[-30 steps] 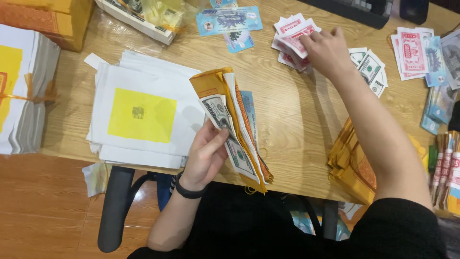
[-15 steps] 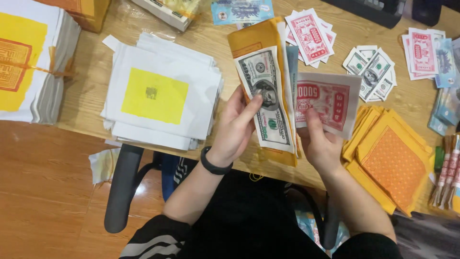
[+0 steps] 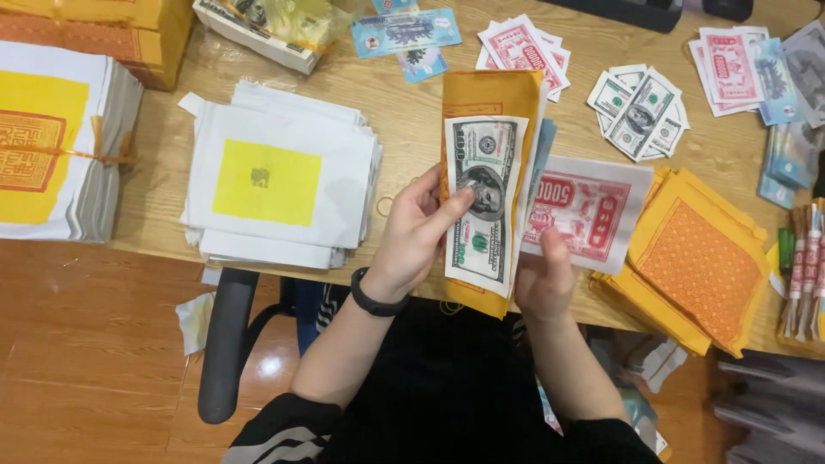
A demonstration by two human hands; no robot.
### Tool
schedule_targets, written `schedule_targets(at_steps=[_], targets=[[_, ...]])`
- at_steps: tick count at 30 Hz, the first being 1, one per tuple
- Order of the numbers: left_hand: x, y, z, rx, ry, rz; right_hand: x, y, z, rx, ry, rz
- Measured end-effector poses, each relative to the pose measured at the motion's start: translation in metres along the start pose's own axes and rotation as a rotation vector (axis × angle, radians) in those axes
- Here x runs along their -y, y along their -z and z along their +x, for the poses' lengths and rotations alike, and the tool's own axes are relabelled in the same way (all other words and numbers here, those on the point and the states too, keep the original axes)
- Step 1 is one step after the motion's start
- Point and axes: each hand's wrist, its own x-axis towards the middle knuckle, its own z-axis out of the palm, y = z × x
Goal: The person organizes and bundles stacks of decorative yellow paper and play money. The person folds a larger yellow paper over a stack of play money, secures the bundle with a rubber band, and places it on a table.
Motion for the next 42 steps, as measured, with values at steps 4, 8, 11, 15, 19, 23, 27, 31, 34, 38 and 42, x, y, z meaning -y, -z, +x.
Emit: schedule_targets(at_steps=[4, 8, 11, 15, 19, 23, 27, 31, 34, 38, 42], targets=[[0.001, -0.009, -0.003, 0.025, -0.004, 0.068, 0.025, -0.073, -0.005, -0.418, -0.078, -0.006], [-0.006, -0.012, -0.006, 0.035, -0.042, 0.203, -0.001, -0.002, -0.004, 0.165, 0.564, -0.617], [0.0, -0.005, -0.007, 0.024, -0.111, 0.362, -0.001, 0.019, 0.001, 0.446, 0.648, -1.076], [-0.007, -0.009, -0.011, 0.015, -0.107, 0.481, 0.009, 0.023, 0.004, 0.541, 0.551, -1.167], [-0.019, -0.024, -0.018, 0.046, -0.067, 0.476, 0.012, 0.018, 0.005, 0.564, 0.415, -1.163], [-0.01, -0.018, -0.016, 0.029, -0.057, 0.527, 0.009, 0.02, 0.005, 0.573, 0.371, -0.955], [-0.013, -0.019, -0.019, 0.057, -0.051, 0.492, -0.016, 0.04, 0.005, 0.151, 0.118, -0.335], [-0.019, -0.018, -0.025, 0.151, 0.003, 0.629, -0.008, 0.026, 0.011, 0.157, 0.058, -0.728], [-0.017, 0.003, -0.024, 0.128, 0.023, 0.627, -0.014, 0.034, 0.032, 0.327, 0.034, -0.741], [-0.05, 0.067, -0.017, -0.12, -0.187, 0.559, -0.016, 0.019, 0.07, 0.52, -0.047, -0.646], [-0.092, 0.075, -0.027, -0.22, -0.277, 0.359, -0.043, 0.009, 0.075, 0.798, -0.004, -1.241]])
